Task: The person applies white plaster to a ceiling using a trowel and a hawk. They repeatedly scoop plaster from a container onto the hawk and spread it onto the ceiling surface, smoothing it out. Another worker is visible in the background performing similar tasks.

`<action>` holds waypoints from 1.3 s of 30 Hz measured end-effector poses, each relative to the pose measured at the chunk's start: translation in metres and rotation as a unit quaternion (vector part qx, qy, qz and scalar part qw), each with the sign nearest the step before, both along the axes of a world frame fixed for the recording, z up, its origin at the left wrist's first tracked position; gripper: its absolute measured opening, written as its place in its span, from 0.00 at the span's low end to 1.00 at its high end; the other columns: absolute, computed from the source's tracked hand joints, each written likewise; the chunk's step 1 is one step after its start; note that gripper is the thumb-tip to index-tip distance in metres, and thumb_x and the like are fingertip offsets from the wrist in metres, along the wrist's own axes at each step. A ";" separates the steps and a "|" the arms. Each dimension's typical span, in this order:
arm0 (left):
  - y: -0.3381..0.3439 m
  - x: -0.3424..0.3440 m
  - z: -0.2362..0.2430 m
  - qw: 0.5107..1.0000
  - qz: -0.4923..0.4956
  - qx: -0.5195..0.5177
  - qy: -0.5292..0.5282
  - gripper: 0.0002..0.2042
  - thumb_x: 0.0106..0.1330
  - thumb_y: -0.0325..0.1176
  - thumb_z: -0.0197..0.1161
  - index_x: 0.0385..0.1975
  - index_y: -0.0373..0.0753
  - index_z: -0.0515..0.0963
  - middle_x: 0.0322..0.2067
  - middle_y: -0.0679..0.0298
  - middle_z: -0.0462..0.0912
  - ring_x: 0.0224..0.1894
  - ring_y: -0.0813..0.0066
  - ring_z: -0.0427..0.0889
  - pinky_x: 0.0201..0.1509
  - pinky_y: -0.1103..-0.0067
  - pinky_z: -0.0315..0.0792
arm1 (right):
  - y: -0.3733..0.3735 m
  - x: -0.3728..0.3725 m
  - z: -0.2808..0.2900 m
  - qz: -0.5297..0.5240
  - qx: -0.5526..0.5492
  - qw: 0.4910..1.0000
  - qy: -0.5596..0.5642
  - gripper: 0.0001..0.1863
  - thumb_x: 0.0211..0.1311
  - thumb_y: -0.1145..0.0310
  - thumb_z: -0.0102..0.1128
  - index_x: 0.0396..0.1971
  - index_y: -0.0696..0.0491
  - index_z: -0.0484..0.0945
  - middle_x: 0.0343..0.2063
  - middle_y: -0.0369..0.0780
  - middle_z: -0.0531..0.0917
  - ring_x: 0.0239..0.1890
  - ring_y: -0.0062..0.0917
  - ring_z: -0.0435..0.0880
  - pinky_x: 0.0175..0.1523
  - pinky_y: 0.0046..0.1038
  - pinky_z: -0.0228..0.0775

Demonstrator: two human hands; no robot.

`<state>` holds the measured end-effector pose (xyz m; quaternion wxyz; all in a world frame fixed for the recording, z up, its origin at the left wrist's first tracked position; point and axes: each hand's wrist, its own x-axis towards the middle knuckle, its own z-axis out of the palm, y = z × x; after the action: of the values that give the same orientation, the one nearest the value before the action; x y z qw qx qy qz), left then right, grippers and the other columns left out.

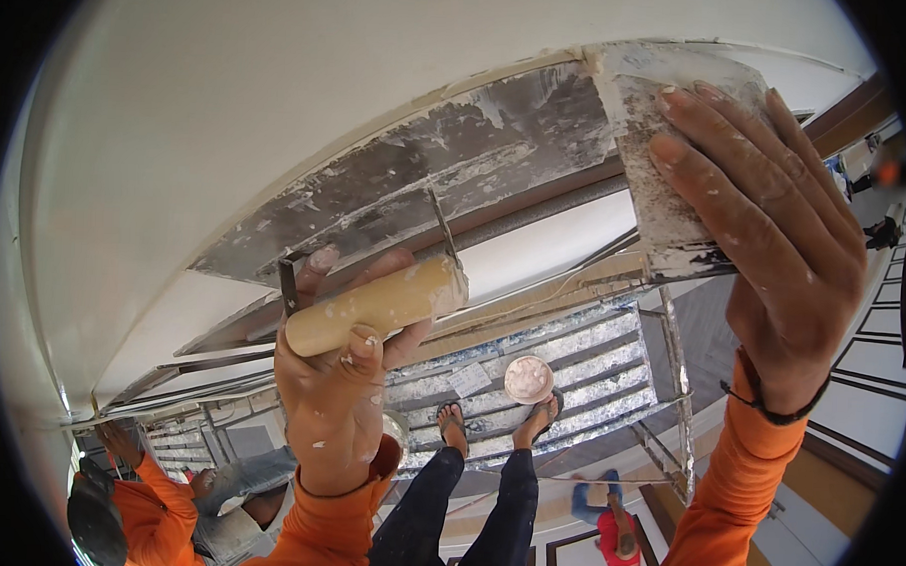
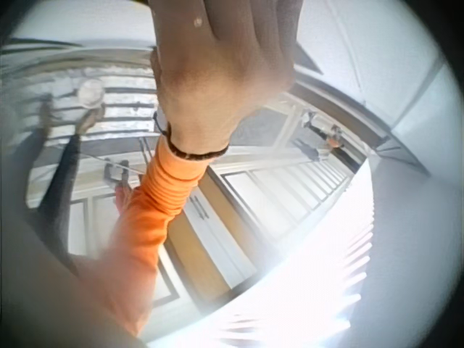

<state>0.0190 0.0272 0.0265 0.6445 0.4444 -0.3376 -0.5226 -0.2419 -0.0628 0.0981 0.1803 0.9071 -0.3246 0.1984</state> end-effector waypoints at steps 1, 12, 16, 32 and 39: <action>0.000 0.001 0.000 1.000 0.001 0.001 -0.002 0.31 0.60 0.30 0.63 0.60 0.29 0.54 0.56 0.39 0.64 0.58 0.46 0.69 0.57 0.51 0.68 | 0.003 -0.001 0.008 -0.002 0.013 1.000 0.021 0.18 0.52 0.77 0.52 0.45 0.52 0.80 0.44 0.43 0.82 0.53 0.35 0.78 0.62 0.43 0.63; -0.002 0.003 -0.001 1.000 -0.017 -0.012 -0.007 0.32 0.60 0.32 0.64 0.60 0.29 0.54 0.54 0.39 0.67 0.56 0.45 0.70 0.57 0.52 0.69 | 0.007 0.004 -0.010 0.026 -0.020 0.999 -0.001 0.20 0.52 0.74 0.53 0.48 0.51 0.78 0.46 0.46 0.81 0.53 0.37 0.77 0.61 0.46 0.64; -0.001 0.001 -0.001 1.000 -0.010 -0.010 -0.010 0.32 0.60 0.32 0.64 0.60 0.29 0.54 0.54 0.39 0.68 0.56 0.45 0.70 0.57 0.52 0.69 | 0.003 0.016 -0.023 0.044 -0.040 0.998 -0.026 0.19 0.53 0.72 0.56 0.47 0.47 0.78 0.47 0.42 0.80 0.54 0.35 0.77 0.62 0.43 0.64; -0.003 0.002 -0.004 1.000 -0.009 -0.007 -0.020 0.34 0.59 0.32 0.64 0.60 0.27 0.53 0.54 0.36 0.66 0.57 0.44 0.70 0.56 0.51 0.68 | -0.015 0.052 -0.092 0.000 -0.113 0.980 -0.163 0.23 0.46 0.66 0.66 0.47 0.38 0.78 0.49 0.37 0.80 0.56 0.31 0.76 0.64 0.45 0.60; -0.001 0.004 -0.001 1.000 -0.012 -0.003 -0.024 0.32 0.60 0.31 0.64 0.59 0.26 0.54 0.55 0.38 0.66 0.58 0.44 0.68 0.59 0.50 0.65 | -0.009 0.040 -0.076 0.020 -0.084 0.987 -0.136 0.22 0.46 0.66 0.65 0.46 0.38 0.79 0.49 0.36 0.80 0.54 0.30 0.77 0.64 0.45 0.62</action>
<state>0.0227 0.0262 0.0250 0.6313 0.4509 -0.3594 -0.5186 -0.2017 -0.0715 0.0216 0.2065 0.8593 -0.3105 0.3502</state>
